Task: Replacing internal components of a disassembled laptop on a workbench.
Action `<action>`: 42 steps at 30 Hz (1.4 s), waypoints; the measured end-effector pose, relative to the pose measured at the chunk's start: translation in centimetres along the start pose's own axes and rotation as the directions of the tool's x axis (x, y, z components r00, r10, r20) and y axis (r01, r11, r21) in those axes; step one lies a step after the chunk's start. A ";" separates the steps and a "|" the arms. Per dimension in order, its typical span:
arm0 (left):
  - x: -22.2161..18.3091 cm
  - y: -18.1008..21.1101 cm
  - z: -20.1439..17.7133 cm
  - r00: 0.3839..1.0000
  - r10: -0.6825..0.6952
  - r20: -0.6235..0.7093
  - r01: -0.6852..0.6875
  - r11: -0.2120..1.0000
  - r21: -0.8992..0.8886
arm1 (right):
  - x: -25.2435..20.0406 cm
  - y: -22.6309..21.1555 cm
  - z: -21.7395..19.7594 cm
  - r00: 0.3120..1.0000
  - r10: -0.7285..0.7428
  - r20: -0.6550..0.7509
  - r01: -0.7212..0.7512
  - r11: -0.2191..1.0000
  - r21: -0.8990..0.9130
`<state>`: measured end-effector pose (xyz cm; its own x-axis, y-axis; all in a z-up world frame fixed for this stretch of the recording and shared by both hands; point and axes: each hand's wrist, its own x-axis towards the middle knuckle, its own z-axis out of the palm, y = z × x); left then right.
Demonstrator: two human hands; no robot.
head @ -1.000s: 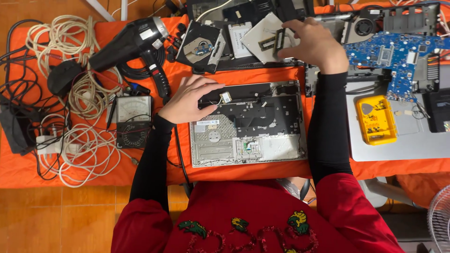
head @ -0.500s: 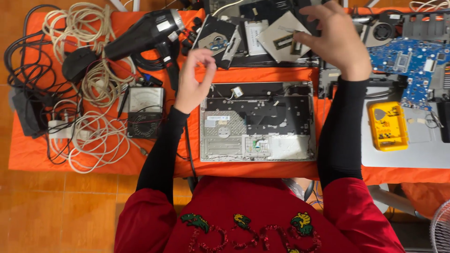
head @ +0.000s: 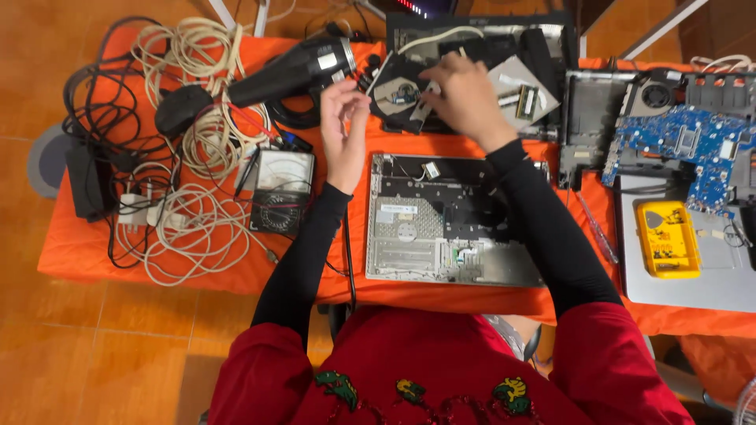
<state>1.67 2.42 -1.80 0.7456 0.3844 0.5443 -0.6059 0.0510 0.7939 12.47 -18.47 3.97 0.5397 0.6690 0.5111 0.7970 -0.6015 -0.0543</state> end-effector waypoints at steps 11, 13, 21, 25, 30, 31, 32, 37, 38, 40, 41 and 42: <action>-0.2 0.3 0.2 0.999 -0.027 0.020 0.026 0.999 0.035 | 0.1 -1.3 1.5 0.998 0.058 0.020 -0.060 0.996 0.064; -0.1 0.4 0.2 0.999 -0.023 0.024 0.022 0.999 0.047 | 0.2 -2.1 0.2 0.999 0.053 0.010 -0.054 0.995 0.087; -0.6 2.5 1.6 0.949 -0.110 0.297 0.054 0.980 0.191 | -4.9 -5.0 -3.5 0.875 0.376 0.306 -0.415 0.255 0.873; -2.2 2.3 2.6 0.892 -0.149 0.426 0.095 0.985 0.146 | -9.1 -6.7 -4.8 0.850 0.414 0.325 -0.451 0.254 0.856; -4.0 2.4 4.2 0.792 -0.287 0.538 0.368 0.929 -0.045 | -12.8 -7.2 -5.9 0.839 0.434 0.328 -0.405 0.097 0.909; -4.0 3.0 4.4 0.791 -0.289 0.539 0.369 0.928 -0.045 | -13.2 -7.2 -5.9 0.838 0.435 0.328 -0.406 0.096 0.909; -4.1 3.5 4.6 0.768 -0.344 0.540 0.414 0.910 -0.008 | -13.7 -7.2 -5.8 0.851 0.439 0.289 -0.382 0.139 0.914; -4.4 3.7 4.6 0.727 -0.436 0.531 0.457 0.884 0.100 | -14.3 -7.8 -6.0 0.854 0.465 0.231 -0.363 0.216 0.907; -4.7 3.6 4.6 0.724 -0.420 0.547 0.466 0.883 0.061 | -14.4 -8.1 -6.1 0.862 0.460 0.212 -0.366 0.276 0.889; -4.9 3.5 4.7 0.721 -0.406 0.561 0.479 0.877 0.020 | -14.6 -8.2 -6.2 0.868 0.454 0.199 -0.373 0.334 0.866; -4.7 3.5 4.7 0.718 -0.406 0.566 0.495 0.869 -0.004 | -14.6 -8.2 -6.2 0.865 0.470 0.177 -0.372 0.362 0.855; -4.6 3.6 4.7 0.715 -0.406 0.570 0.510 0.860 -0.028 | -14.5 -8.1 -6.1 0.861 0.485 0.154 -0.371 0.390 0.843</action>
<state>-2.59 -3.54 -0.17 0.9368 -0.2709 0.2212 -0.1481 0.2657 0.9526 -3.51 -25.97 2.24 0.8929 0.3516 0.2812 0.3393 -0.1147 -0.9337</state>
